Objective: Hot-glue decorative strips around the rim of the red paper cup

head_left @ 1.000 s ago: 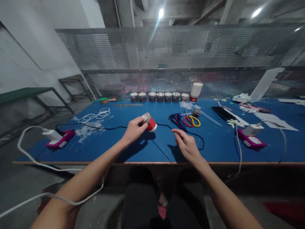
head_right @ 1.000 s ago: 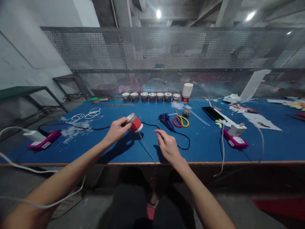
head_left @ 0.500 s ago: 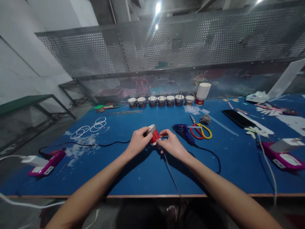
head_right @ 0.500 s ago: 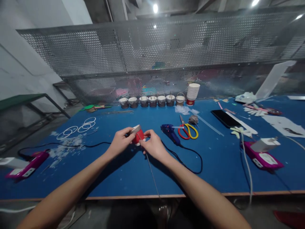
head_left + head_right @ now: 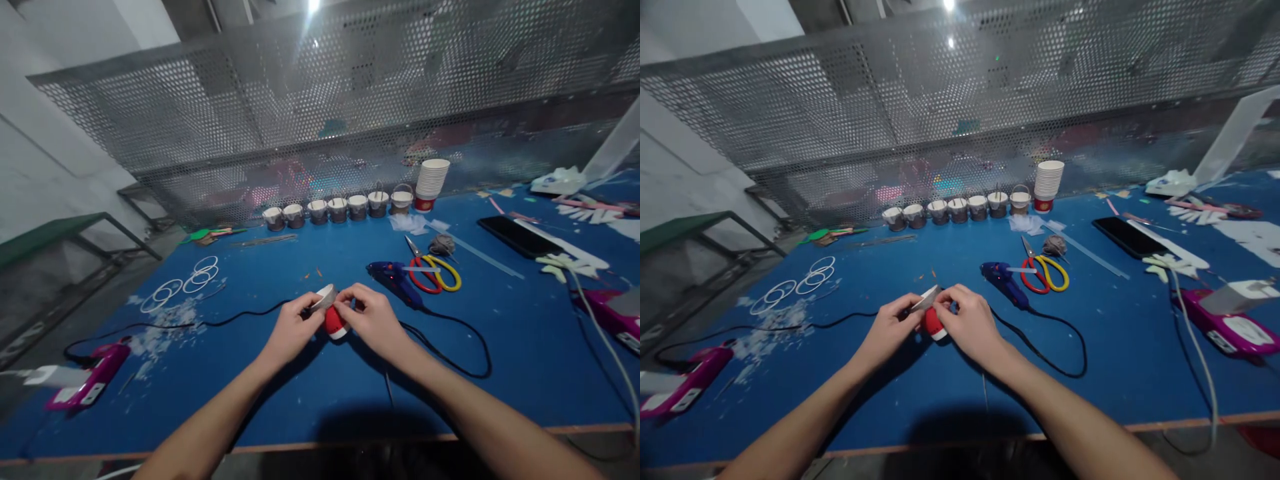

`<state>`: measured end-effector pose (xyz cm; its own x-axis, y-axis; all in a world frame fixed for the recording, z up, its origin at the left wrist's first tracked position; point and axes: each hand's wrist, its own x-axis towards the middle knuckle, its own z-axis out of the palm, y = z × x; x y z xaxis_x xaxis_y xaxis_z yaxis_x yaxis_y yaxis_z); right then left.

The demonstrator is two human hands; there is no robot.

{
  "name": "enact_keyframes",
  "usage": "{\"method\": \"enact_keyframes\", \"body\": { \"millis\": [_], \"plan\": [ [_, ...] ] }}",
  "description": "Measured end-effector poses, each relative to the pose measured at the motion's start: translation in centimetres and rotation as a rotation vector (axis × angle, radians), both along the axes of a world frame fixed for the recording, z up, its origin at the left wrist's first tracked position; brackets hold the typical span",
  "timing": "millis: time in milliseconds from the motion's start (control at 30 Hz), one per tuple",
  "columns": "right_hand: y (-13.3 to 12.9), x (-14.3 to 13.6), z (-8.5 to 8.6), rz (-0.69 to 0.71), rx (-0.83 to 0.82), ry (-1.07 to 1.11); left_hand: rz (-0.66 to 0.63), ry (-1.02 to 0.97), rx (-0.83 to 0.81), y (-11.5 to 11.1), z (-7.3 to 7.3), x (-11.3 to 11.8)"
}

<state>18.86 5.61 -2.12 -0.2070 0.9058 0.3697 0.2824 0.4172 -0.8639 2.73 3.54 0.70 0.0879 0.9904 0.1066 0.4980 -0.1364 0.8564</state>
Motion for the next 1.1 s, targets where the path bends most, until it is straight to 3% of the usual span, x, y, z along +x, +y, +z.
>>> {"method": "enact_keyframes", "body": {
  "millis": [167, 867, 1100],
  "plan": [
    [-0.53, 0.08, -0.11, -0.026, 0.077, -0.043, -0.034, -0.046, -0.047, -0.54, 0.19, 0.13],
    [-0.71, 0.71, 0.08, -0.019, 0.125, -0.047, 0.002, -0.212, -0.092, -0.86, -0.12, -0.07],
    [-0.59, 0.92, -0.04, -0.029, 0.127, -0.079, -0.039, -0.296, -0.184, -0.56, -0.18, -0.13]
  ]
}}
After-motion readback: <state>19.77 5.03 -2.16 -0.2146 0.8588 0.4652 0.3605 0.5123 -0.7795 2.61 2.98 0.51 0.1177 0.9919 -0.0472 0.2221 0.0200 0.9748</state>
